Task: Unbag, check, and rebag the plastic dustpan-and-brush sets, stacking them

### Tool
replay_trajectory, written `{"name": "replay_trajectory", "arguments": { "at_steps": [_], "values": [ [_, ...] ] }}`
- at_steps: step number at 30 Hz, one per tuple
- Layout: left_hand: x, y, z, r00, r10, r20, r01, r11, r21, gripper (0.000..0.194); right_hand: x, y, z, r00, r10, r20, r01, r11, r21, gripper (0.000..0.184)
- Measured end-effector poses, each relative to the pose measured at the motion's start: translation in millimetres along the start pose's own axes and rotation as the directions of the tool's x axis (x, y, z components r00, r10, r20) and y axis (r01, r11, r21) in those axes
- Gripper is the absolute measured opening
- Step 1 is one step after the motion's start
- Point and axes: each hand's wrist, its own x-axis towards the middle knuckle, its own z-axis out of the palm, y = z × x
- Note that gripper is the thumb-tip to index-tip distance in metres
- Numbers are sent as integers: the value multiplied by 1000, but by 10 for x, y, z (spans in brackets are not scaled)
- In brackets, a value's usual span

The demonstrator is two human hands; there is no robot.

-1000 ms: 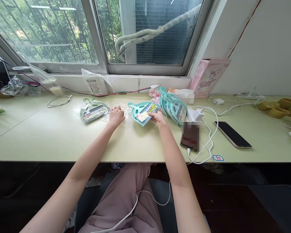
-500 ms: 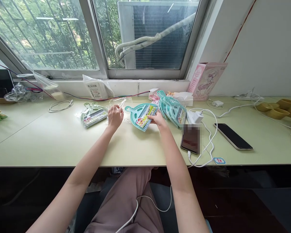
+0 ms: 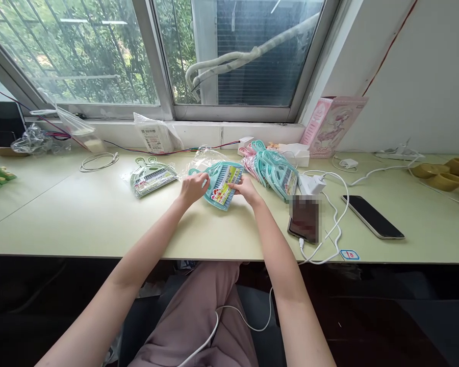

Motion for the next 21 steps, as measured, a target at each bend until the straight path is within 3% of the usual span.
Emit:
{"name": "replay_trajectory", "arguments": {
  "at_steps": [3, 5, 7, 9, 10, 11, 13, 14, 15, 17, 21],
  "values": [
    [-55, 48, 12, 997, 70, -44, -72, 996, -61, 27, 36, 19, 49, 991, -60, -120, 76, 989, 129, 36],
    [-80, 67, 10, 978, 90, -186, -120, 980, -157, 34, 40, 19, 86, 977, -104, -185, 142, 968, 206, 34],
    [-68, 57, 3, 912, -42, -407, -88, 952, -294, 52, 32, 14, 127, 962, -139, -235, 202, 943, 265, 32],
    [-12, 6, -7, 793, -288, -536, -14, 872, -490, 69, 19, 10, 172, 950, -154, -273, 240, 918, 315, 30],
    [27, -32, -12, 755, -403, -517, 11, 796, -605, 75, 13, 10, 196, 947, -155, -281, 248, 908, 336, 30],
    [67, -73, -15, 760, -481, -437, 28, 697, -717, 79, 5, 13, 223, 947, -152, -282, 250, 901, 353, 30],
    [131, -137, -9, 874, -460, -154, 90, 465, -881, 83, -9, 26, 279, 951, -148, -273, 246, 894, 375, 31],
    [149, -150, 3, 928, -372, 2, 148, 366, -919, 84, -17, 36, 309, 951, -146, -272, 246, 891, 382, 31],
    [154, -144, 21, 956, -263, 133, 212, 298, -931, 83, -23, 48, 338, 950, -144, -276, 248, 887, 389, 32],
    [135, -82, 70, 957, -93, 276, 291, 251, -923, 77, -32, 72, 384, 943, -135, -305, 258, 875, 411, 33],
    [69, 96, 167, 960, -25, 280, 274, 313, -910, 67, -19, 85, 376, 903, -114, -414, 316, 830, 461, 37]
  ]
}}
